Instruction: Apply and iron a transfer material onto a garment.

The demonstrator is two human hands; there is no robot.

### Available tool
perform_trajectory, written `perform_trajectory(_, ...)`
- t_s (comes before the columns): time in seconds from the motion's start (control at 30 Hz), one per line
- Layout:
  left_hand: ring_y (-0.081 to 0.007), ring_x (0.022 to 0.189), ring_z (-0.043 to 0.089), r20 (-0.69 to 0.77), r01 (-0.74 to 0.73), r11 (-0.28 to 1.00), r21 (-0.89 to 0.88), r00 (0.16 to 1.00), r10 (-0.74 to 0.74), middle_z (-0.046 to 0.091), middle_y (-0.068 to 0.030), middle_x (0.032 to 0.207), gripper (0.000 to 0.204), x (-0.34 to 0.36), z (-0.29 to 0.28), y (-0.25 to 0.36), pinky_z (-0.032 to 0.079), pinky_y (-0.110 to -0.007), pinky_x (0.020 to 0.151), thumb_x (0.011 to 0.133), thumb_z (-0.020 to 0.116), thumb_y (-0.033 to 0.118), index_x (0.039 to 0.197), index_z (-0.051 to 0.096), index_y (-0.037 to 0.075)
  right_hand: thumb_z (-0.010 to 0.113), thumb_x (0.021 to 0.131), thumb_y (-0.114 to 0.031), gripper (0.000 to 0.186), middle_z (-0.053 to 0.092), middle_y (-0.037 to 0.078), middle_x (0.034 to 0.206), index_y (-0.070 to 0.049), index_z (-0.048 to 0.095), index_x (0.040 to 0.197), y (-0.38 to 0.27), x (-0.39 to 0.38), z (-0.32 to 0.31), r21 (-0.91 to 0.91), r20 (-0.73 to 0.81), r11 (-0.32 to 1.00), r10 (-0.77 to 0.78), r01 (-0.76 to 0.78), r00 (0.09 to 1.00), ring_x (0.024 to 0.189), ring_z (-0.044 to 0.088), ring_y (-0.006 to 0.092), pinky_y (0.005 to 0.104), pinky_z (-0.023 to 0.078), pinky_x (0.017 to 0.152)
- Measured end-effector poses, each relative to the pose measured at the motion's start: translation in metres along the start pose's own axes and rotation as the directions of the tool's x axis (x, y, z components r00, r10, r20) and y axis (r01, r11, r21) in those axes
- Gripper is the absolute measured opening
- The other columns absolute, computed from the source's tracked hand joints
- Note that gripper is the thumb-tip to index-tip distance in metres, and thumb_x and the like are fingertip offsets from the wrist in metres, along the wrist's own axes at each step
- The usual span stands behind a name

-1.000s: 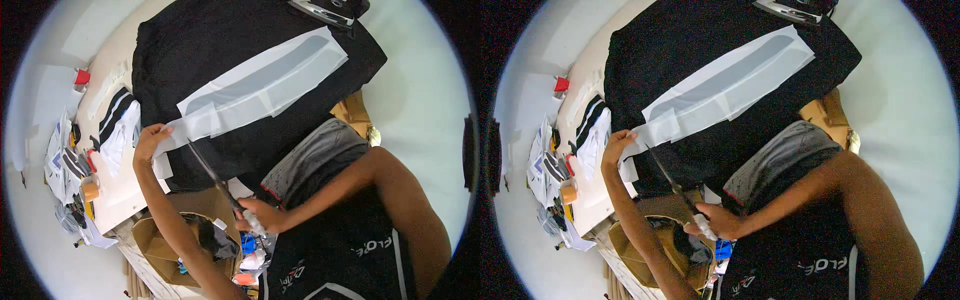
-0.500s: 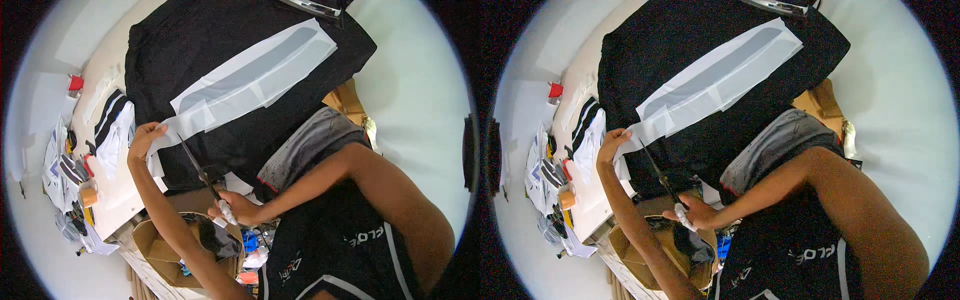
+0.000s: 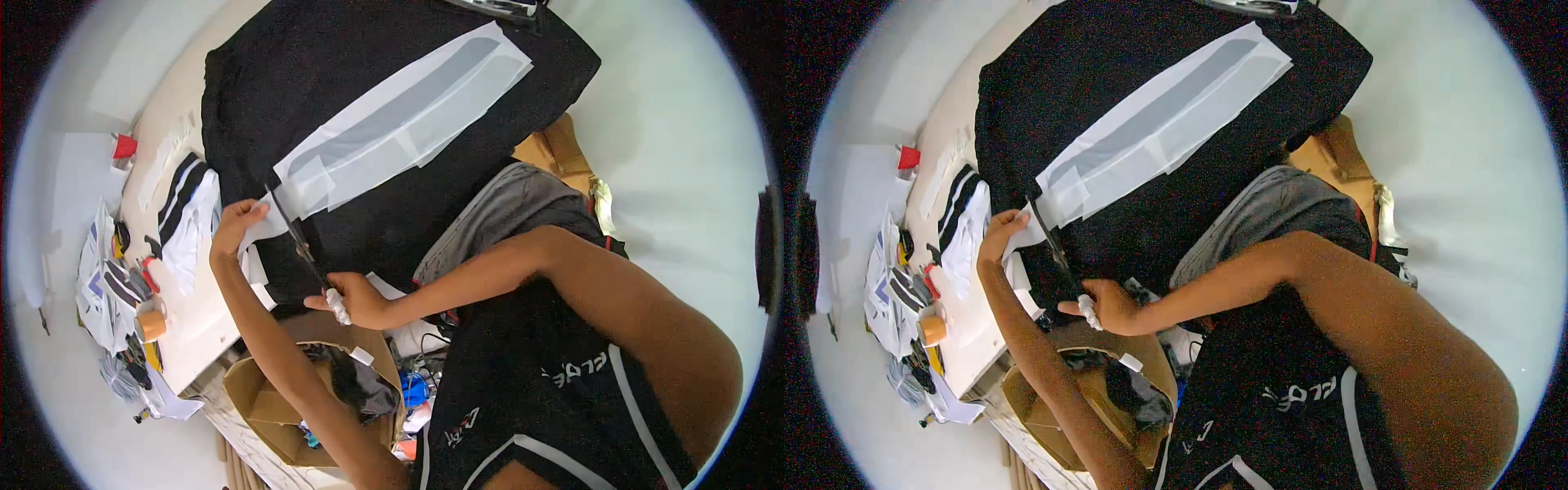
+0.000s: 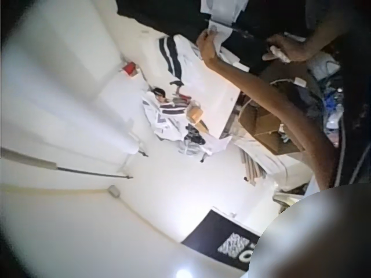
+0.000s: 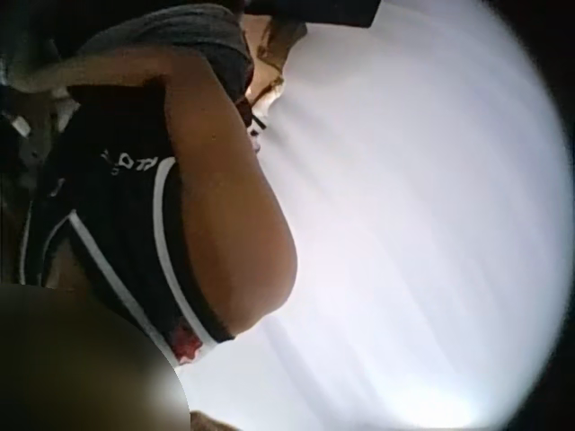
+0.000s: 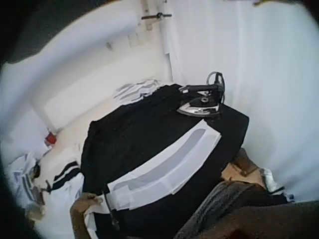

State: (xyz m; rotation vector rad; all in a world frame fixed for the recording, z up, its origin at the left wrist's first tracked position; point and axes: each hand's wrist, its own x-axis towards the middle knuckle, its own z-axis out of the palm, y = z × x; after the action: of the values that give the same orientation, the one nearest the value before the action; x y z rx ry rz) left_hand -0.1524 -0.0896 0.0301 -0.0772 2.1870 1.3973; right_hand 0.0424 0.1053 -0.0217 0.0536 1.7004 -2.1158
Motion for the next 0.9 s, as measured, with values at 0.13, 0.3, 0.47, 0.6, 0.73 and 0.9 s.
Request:
perform_trajectory(0.13, -0.0028, 0.064, 0.05, -0.045, -0.068, 0.998, -0.011, 0.997, 0.068, 0.059, 0.0063, 0.072, 0.018, 0.001, -0.007, -0.009, 0.038, -0.021, 0.061, 0.084, 0.073, 0.022, 0.074, 0.066, 0.009, 0.078, 0.084, -0.033, 0.038, 0.045, -0.004, 0.061, -0.008, 0.052, 0.072, 0.0, -0.007, -0.007, 0.134, 0.089, 0.991, 0.01, -0.022, 0.996, 0.059, 0.041, 0.0052, 0.0273, 0.033, 0.052)
perform_trajectory(0.3, -0.0065, 0.064, 0.051, -0.197, -0.009, 0.998, 0.067, 0.98, 0.022, 0.062, 0.0027, 0.069, 0.018, -0.023, -0.035, -0.01, 0.039, -0.023, 0.061, 0.083, 0.073, 0.02, 0.08, 0.069, 0.003, 0.08, 0.081, -0.02, 0.032, 0.05, 0.0, 0.065, -0.005, 0.052, 0.075, -0.034, -0.011, -0.059, -0.047, 0.174, 0.986, -0.148, 0.159, 0.974, 0.064, 0.045, 0.0072, 0.0277, 0.04, 0.058)
perform_trajectory(0.47, -0.0307, 0.086, 0.062, -0.423, 0.262, 0.341, 0.903, 0.402, 0.812, 0.067, -0.0126, 0.094, 0.023, -0.045, 0.005, 0.025, 0.049, -0.039, 0.079, 0.082, 0.07, 0.016, 0.102, 0.068, 0.006, 0.072, 0.075, -0.063, 0.068, 0.062, 0.017, 0.081, 0.0, 0.056, 0.093, -0.129, 0.083, -0.147, -0.535, 0.138, 0.809, -0.198, 0.242, 0.97, 0.078, 0.063, 0.0283, 0.0425, 0.048, 0.069)
perform_trajectory(0.6, -0.0283, 0.091, 0.061, -0.388, -0.165, 0.564, 0.81, 0.571, 0.724, 0.066, -0.0079, 0.095, 0.023, -0.041, 0.117, 0.037, 0.048, -0.038, 0.081, 0.074, 0.077, 0.017, 0.095, 0.072, 0.009, 0.072, 0.071, -0.067, 0.076, 0.062, 0.021, 0.091, 0.003, 0.055, 0.098, -0.191, 0.174, -0.206, -0.826, 0.028, 0.535, -0.274, 0.176, 0.961, 0.09, 0.064, 0.0374, 0.0461, 0.05, 0.073)
perform_trajectory(0.73, -0.0276, 0.088, 0.061, -0.456, -0.145, 0.643, 0.752, 0.59, 0.666, 0.065, -0.0062, 0.093, 0.029, -0.036, 0.163, 0.038, 0.049, -0.039, 0.077, 0.07, 0.08, 0.02, 0.097, 0.072, 0.009, 0.074, 0.069, -0.046, 0.067, 0.06, 0.028, 0.109, 0.009, 0.057, 0.103, -0.207, 0.238, -0.24, -0.996, 0.078, -0.071, -0.48, 0.051, 0.874, 0.096, 0.064, 0.042, 0.0494, 0.054, 0.081)
perform_trajectory(0.9, -0.0257, 0.085, 0.06, -0.533, -0.144, 0.697, 0.702, 0.542, 0.649, 0.064, -0.0046, 0.09, 0.022, -0.031, 0.17, 0.041, 0.049, -0.038, 0.073, 0.072, 0.079, 0.018, 0.092, 0.073, 0.01, 0.074, 0.066, -0.039, 0.067, 0.059, 0.027, 0.114, 0.008, 0.062, 0.112, -0.214, 0.269, -0.26, -0.994, 0.028, -0.105, -0.329, -0.007, 0.944, 0.106, 0.06, 0.0412, 0.05, 0.053, 0.084)
